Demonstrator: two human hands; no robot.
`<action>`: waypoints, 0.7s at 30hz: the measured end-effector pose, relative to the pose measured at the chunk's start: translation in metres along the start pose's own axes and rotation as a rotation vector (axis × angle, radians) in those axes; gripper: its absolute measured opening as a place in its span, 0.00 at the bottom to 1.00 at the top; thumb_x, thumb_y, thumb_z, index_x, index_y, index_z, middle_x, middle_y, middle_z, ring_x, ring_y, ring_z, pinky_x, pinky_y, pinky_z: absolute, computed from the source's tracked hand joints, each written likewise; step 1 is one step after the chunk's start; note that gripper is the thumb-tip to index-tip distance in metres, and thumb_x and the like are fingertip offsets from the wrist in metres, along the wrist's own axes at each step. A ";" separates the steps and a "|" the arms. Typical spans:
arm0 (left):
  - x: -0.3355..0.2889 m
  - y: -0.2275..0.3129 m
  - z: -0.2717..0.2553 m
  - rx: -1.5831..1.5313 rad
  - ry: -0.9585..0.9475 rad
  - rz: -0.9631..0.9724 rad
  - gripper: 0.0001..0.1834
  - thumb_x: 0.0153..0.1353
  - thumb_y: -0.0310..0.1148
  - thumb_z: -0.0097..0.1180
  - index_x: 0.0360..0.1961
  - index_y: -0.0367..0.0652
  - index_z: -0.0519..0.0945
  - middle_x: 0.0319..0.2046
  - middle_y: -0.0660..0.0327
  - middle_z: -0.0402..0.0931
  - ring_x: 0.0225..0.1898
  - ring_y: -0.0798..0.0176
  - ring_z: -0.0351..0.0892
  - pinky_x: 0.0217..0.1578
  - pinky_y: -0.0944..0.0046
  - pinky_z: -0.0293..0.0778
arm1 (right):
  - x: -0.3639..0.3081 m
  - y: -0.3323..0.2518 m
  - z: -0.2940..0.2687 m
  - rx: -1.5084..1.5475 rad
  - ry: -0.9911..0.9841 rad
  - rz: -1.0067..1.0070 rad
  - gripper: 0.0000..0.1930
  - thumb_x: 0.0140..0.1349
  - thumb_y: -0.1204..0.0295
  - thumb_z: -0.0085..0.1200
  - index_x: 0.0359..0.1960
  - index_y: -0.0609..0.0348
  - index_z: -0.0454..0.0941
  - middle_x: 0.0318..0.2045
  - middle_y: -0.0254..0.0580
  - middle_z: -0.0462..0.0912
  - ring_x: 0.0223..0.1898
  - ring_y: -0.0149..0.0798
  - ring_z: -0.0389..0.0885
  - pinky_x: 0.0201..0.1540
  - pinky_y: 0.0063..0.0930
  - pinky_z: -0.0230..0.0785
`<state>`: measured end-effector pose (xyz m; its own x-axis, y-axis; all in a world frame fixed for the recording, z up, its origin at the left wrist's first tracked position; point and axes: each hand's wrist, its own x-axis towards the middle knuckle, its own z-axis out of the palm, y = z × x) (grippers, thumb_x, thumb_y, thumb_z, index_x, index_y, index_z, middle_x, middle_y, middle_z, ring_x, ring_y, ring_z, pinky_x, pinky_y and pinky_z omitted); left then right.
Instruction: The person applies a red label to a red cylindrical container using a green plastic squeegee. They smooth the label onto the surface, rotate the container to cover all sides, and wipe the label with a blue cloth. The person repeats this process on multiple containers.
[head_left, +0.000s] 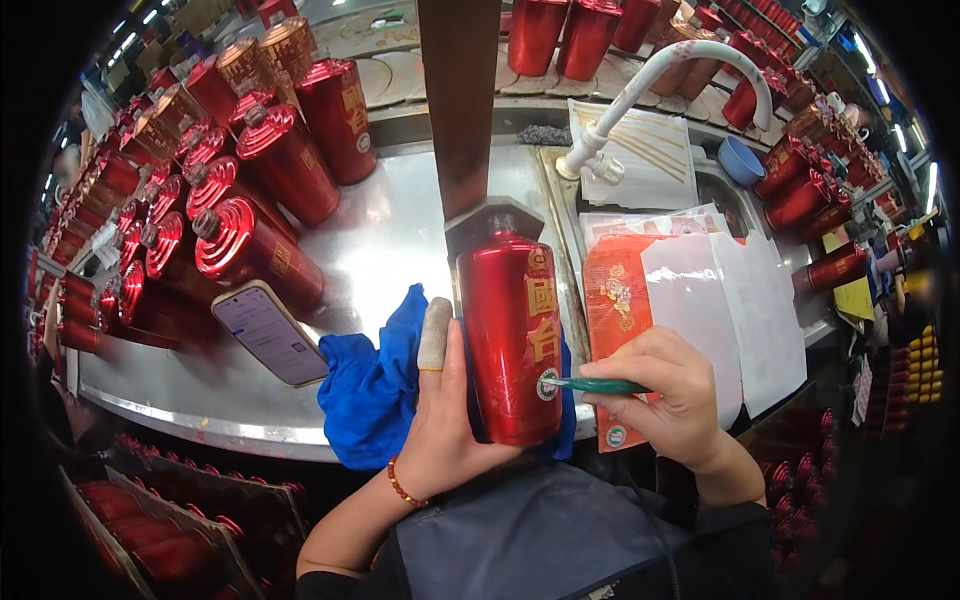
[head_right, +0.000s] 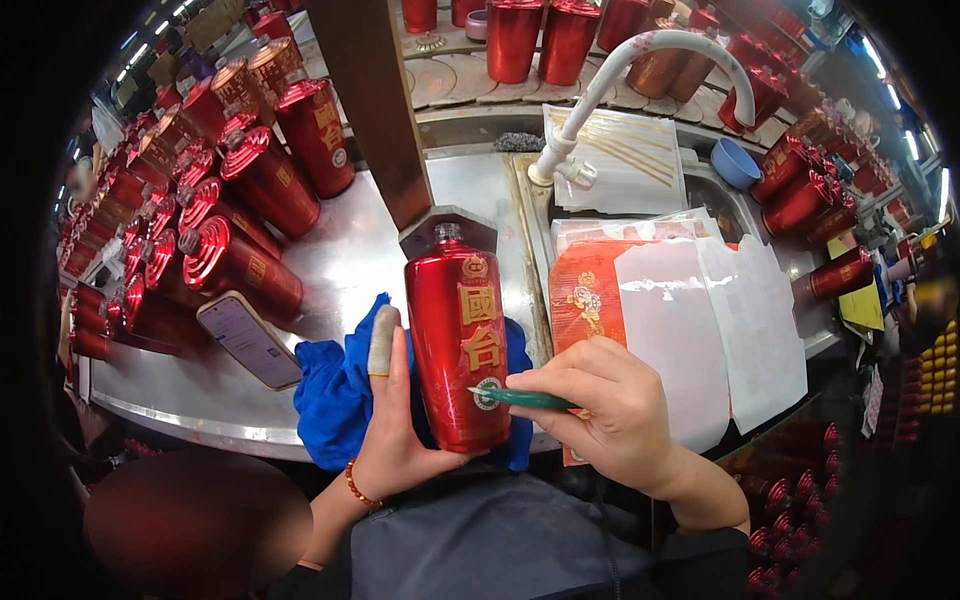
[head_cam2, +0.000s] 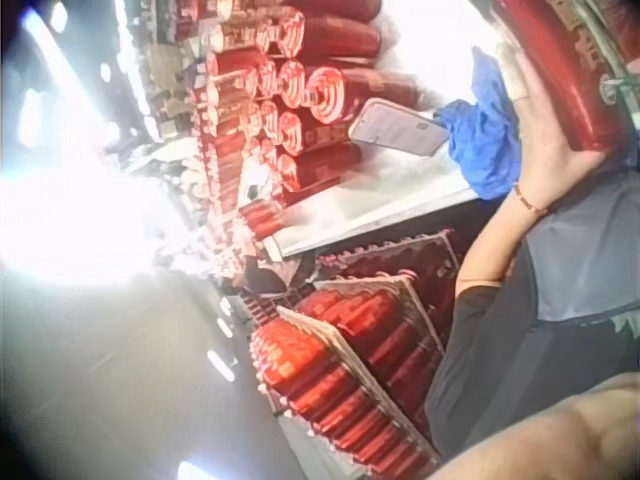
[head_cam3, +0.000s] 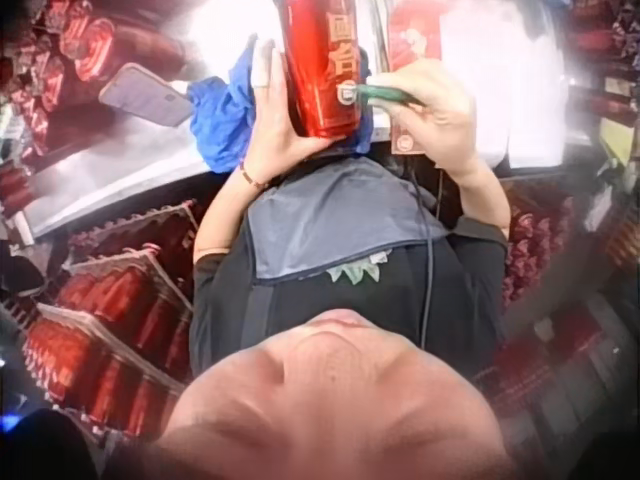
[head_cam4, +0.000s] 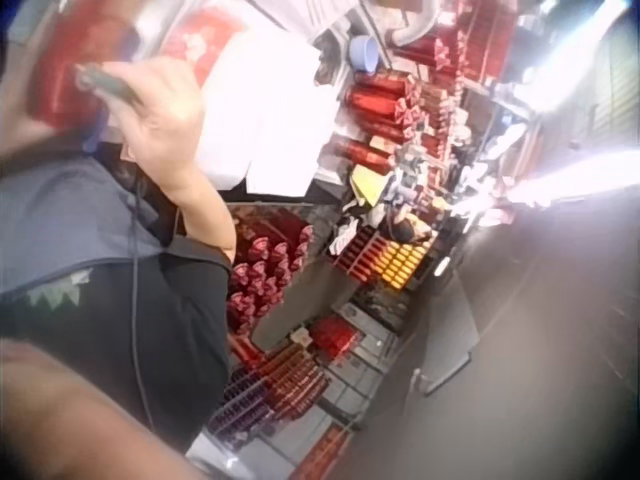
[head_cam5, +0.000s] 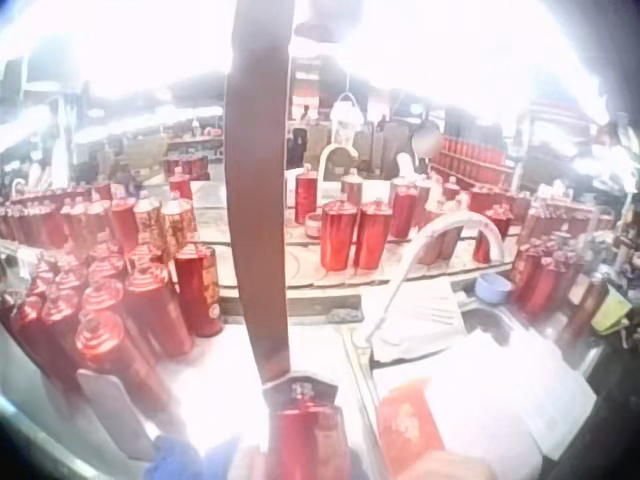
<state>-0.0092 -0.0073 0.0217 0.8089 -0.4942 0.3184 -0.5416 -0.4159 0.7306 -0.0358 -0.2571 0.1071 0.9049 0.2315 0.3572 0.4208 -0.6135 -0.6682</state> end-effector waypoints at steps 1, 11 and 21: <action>0.002 0.006 0.000 0.009 0.012 0.009 0.73 0.45 0.43 0.84 0.79 0.27 0.42 0.77 0.27 0.41 0.79 0.25 0.43 0.76 0.42 0.53 | 0.001 0.000 0.001 -0.007 0.007 -0.011 0.16 0.52 0.76 0.74 0.44 0.53 0.90 0.32 0.35 0.86 0.32 0.39 0.81 0.35 0.33 0.72; 0.003 0.001 0.003 -0.001 0.005 0.025 0.74 0.49 0.42 0.83 0.80 0.31 0.37 0.78 0.26 0.38 0.79 0.26 0.47 0.73 0.44 0.62 | 0.014 0.015 0.017 -0.125 0.077 -0.275 0.22 0.42 0.82 0.68 0.44 0.60 0.88 0.37 0.37 0.87 0.34 0.43 0.83 0.36 0.35 0.76; -0.004 -0.014 0.008 -0.148 -0.032 0.017 0.76 0.47 0.43 0.84 0.81 0.33 0.35 0.79 0.29 0.37 0.80 0.32 0.47 0.74 0.46 0.58 | 0.027 0.013 0.010 -0.199 0.001 -0.327 0.18 0.47 0.76 0.65 0.44 0.60 0.88 0.33 0.37 0.85 0.33 0.40 0.83 0.33 0.32 0.76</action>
<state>-0.0068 -0.0057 0.0059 0.7910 -0.5249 0.3141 -0.5139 -0.2916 0.8068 -0.0056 -0.2513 0.1012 0.7247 0.4388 0.5314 0.6665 -0.6421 -0.3788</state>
